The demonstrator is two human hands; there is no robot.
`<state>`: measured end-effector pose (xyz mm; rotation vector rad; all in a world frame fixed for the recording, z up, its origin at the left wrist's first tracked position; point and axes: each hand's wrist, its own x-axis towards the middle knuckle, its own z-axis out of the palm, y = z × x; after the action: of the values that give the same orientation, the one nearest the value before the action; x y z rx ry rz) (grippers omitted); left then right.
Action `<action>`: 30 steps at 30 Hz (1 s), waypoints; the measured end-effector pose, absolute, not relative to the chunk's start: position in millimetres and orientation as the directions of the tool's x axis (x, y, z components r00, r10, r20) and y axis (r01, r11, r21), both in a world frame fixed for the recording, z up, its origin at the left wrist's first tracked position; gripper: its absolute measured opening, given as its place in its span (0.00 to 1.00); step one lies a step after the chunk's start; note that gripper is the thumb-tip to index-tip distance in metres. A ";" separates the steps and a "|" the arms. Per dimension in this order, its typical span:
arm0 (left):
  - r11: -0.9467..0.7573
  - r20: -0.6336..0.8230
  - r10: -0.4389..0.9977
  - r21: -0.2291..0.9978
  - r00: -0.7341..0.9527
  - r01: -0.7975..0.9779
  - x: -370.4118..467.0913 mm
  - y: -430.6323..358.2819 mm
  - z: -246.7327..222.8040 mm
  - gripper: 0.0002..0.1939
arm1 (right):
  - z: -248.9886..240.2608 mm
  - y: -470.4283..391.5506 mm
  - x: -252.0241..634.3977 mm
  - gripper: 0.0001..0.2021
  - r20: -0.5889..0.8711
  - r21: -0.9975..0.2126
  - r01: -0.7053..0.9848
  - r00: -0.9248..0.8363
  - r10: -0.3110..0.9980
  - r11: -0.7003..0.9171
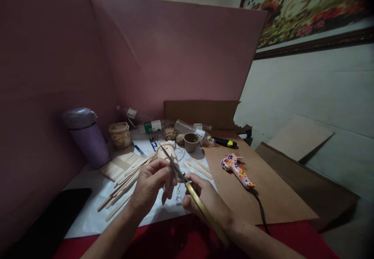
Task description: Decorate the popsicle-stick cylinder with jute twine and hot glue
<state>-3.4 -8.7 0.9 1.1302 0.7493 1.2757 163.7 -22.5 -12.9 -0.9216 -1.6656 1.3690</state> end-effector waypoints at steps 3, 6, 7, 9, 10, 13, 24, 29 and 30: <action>-0.063 0.138 0.968 0.941 0.210 -0.332 -2.0 -10.2 0.5 0.10 | -11.4 -22.9 165.0 0.35 0.126 -0.983 0.058 -0.469 0.874 0.173; -0.032 0.108 0.971 0.944 0.215 -0.328 -0.8 -12.6 0.8 0.10 | -11.2 -25.1 165.5 0.32 0.128 -0.976 0.095 -0.466 0.875 0.194; -0.023 0.097 0.972 0.945 0.213 -0.325 -0.6 -13.3 1.1 0.10 | -11.0 -25.8 165.2 0.30 0.122 -0.977 0.101 -0.465 0.877 0.189; -0.011 0.081 0.974 0.948 0.209 -0.318 -0.6 -14.3 2.0 0.10 | -10.4 -27.1 163.9 0.28 0.106 -0.981 0.095 -0.455 0.884 0.167; -0.010 0.079 0.975 0.949 0.209 -0.316 -0.7 -14.6 2.6 0.10 | -10.0 -27.6 162.9 0.27 0.107 -0.983 0.085 -0.449 0.887 0.162; -0.005 0.076 0.975 0.948 0.208 -0.319 -0.7 -14.3 3.8 0.11 | -9.1 -28.2 159.9 0.27 0.118 -0.985 0.067 -0.429 0.896 0.162; -0.025 0.098 0.977 0.936 0.191 -0.352 -1.8 -10.4 1.2 0.12 | -22.9 -22.3 156.5 0.24 0.135 -0.981 0.086 -0.352 0.926 0.176; -0.173 0.155 0.984 0.943 -0.085 -0.284 -7.6 -2.5 2.3 0.12 | -19.6 -4.5 167.6 0.25 0.005 -0.997 0.068 -0.294 0.956 0.026; -0.204 0.172 0.974 0.948 -0.147 -0.242 -9.7 0.4 2.1 0.13 | -17.7 0.5 172.5 0.23 -0.036 -0.995 0.098 -0.266 0.963 -0.010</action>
<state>-9.7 0.4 2.1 1.0858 1.0043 1.5526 172.5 0.5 -17.7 -1.1578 -1.4702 1.3786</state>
